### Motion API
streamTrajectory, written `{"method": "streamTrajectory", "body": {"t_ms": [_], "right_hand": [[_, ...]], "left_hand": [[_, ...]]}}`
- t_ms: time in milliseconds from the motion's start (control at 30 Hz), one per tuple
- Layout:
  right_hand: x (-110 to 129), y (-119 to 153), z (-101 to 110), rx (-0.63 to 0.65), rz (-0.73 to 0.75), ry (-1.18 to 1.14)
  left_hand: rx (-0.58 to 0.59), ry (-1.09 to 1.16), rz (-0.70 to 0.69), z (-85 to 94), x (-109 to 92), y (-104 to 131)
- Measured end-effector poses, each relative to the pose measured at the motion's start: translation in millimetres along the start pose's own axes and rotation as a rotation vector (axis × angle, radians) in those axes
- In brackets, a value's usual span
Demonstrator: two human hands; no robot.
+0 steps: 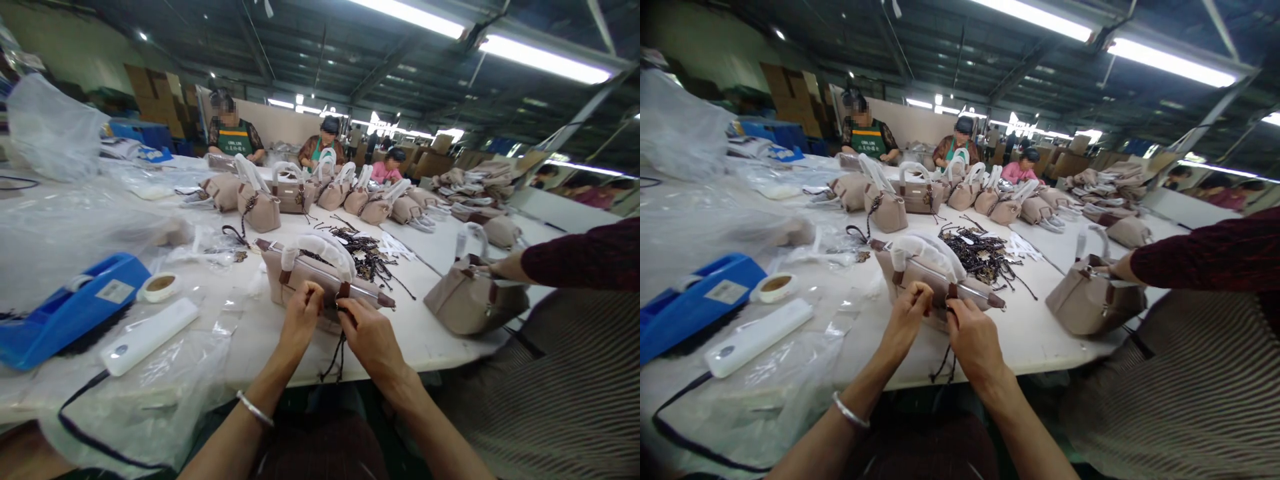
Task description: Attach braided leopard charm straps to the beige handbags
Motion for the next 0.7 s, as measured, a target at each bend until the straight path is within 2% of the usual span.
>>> {"method": "streamTrajectory", "body": {"t_ms": [167,400,700], "right_hand": [[6,-6,0,0.112,-0.069,0.169],[1,-12,2,0.142,-0.159,0.144],[-4,-7,-1,0.059,-0.143,0.008]], "left_hand": [[0.135,-0.088,0.021,-3.7,13,1],[0.123,-0.433,-0.229,-9.8,-4,9],[0.047,-0.22,-0.15,-16.1,-3,13]]}}
Point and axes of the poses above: each hand's wrist, its own y-axis away from the middle knuckle, its own z-axis out of the back of the hand, x = y × z, the point moved 4 cm from there along -y, towards the middle knuckle, and after that the axes turned 10 degrees about -x, right-handed, at the moved point
